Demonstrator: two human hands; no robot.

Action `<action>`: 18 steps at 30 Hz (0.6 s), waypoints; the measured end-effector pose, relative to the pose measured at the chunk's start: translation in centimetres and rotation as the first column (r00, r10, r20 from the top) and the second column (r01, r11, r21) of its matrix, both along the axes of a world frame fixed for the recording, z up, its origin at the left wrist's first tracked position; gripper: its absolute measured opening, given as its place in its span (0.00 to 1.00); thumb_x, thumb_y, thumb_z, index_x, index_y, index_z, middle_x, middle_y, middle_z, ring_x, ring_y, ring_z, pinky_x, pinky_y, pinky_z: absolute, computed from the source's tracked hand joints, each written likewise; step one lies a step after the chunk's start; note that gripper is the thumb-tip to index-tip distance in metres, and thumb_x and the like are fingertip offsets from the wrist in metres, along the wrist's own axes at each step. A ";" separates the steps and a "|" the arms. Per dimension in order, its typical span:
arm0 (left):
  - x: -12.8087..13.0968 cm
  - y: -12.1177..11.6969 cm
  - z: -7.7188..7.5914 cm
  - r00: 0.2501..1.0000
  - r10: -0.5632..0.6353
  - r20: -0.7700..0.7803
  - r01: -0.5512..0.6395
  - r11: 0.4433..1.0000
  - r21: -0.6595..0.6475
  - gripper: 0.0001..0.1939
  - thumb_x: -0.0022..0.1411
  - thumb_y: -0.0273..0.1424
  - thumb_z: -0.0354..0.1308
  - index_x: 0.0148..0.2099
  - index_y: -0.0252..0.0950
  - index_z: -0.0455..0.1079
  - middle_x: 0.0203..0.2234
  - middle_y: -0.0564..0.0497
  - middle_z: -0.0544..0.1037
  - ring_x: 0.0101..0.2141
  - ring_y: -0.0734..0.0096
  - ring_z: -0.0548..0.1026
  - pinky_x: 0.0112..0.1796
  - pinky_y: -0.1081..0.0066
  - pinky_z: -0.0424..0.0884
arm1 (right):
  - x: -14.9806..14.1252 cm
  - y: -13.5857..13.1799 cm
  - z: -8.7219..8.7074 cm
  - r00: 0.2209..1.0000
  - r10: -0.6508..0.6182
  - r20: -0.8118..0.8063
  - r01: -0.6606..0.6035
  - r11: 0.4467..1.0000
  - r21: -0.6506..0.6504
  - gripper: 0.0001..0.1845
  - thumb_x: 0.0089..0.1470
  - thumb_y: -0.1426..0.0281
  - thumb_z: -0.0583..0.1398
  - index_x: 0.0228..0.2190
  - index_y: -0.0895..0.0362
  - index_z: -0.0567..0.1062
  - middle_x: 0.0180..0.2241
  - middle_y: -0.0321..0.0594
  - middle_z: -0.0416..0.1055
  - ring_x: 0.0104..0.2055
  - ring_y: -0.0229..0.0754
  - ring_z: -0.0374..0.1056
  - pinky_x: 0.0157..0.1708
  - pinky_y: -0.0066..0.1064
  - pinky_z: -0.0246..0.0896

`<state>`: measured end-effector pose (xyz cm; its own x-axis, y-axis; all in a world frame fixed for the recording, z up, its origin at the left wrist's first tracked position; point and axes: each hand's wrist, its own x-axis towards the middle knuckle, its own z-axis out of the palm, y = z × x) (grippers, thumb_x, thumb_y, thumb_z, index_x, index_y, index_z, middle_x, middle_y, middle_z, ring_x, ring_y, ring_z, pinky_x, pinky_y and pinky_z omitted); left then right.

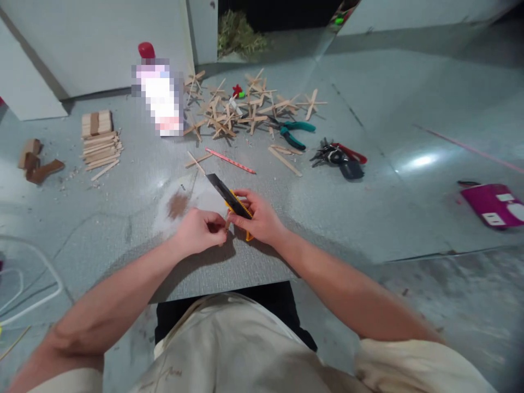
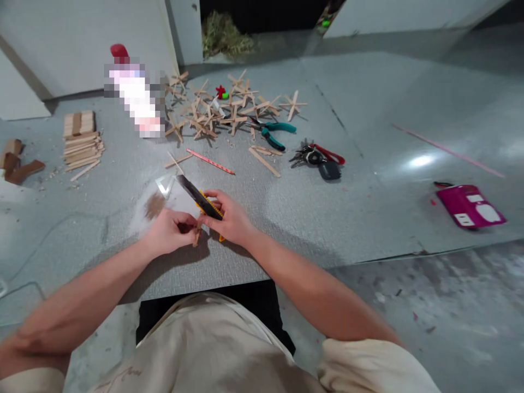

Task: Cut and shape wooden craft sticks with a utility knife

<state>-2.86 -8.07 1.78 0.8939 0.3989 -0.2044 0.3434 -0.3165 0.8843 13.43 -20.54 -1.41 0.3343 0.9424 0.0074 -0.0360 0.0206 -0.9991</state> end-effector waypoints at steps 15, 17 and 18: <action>-0.4 3.2 0.2 0.989 0.145 -0.012 -0.138 0.963 0.231 0.15 0.65 0.28 0.61 0.54 0.37 0.77 0.37 0.47 0.86 0.34 0.67 0.83 0.41 0.65 0.78 | 4.1 -1.1 0.8 0.935 -0.283 -0.214 0.309 0.946 0.097 0.24 0.54 0.55 0.60 0.50 0.51 0.74 0.38 0.42 0.78 0.34 0.45 0.77 0.31 0.39 0.73; -0.1 3.9 0.3 0.994 0.106 -0.010 -0.099 0.957 0.273 0.12 0.66 0.30 0.62 0.50 0.36 0.79 0.35 0.46 0.85 0.32 0.66 0.82 0.39 0.64 0.76 | 4.2 -1.1 1.0 0.927 -0.304 -0.217 0.334 0.936 0.113 0.22 0.55 0.56 0.60 0.49 0.49 0.75 0.38 0.41 0.78 0.35 0.45 0.76 0.33 0.39 0.73; 0.1 4.2 0.3 0.997 0.082 -0.009 -0.076 0.956 0.285 0.11 0.66 0.31 0.62 0.49 0.36 0.79 0.35 0.46 0.85 0.31 0.66 0.81 0.38 0.65 0.75 | 4.2 -1.0 1.0 0.925 -0.320 -0.203 0.349 0.928 0.130 0.20 0.56 0.57 0.61 0.49 0.48 0.75 0.38 0.39 0.78 0.34 0.44 0.76 0.33 0.37 0.73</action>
